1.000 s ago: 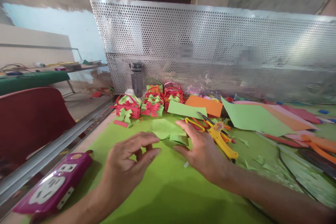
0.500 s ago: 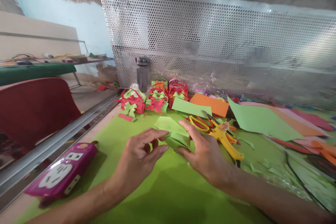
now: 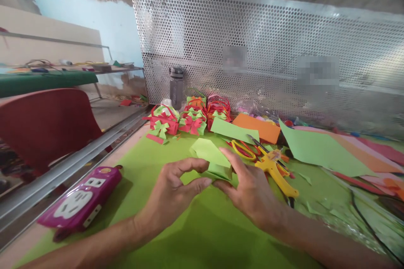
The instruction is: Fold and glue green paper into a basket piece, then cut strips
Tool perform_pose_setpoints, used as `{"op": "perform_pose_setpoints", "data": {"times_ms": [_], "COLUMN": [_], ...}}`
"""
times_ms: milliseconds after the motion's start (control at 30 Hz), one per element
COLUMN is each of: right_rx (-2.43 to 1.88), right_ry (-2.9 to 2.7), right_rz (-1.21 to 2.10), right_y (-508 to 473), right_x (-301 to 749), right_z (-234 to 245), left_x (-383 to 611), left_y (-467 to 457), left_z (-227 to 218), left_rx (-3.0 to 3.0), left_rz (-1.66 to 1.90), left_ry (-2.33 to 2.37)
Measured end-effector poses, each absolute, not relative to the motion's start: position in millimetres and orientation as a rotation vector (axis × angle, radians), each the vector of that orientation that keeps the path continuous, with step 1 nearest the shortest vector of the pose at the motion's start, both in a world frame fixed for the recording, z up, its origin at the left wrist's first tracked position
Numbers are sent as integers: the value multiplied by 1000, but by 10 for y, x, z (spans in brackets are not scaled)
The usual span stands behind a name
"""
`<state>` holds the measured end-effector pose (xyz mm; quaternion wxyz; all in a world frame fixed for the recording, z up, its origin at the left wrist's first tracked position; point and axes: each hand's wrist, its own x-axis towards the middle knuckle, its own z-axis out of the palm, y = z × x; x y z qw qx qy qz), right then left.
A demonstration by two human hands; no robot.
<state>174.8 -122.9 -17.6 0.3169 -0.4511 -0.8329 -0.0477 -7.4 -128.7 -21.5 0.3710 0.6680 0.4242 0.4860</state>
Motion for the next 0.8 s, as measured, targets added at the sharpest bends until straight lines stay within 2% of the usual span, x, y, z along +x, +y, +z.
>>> {"op": "perform_pose_setpoints", "data": {"times_ms": [267, 567, 667, 800], "right_rx": [-1119, -1101, -1131, -1176], "right_ry": [-2216, -2275, -2277, -2185], "right_rz": [-204, -86, 53, 441], "right_y": [-1216, -1261, -1297, -1313], "right_x": [1763, 1749, 1751, 1783], "right_z": [-246, -240, -189, -63], "left_x": [-65, -43, -39, -32], "left_y": [-1341, -1360, -1362, -1364], "left_z": [-177, -229, -231, -211], "left_rx": [1621, 1532, 1513, 1503], "left_rz": [1112, 1074, 1077, 1069], "left_ry": [1021, 1035, 1053, 1057]}}
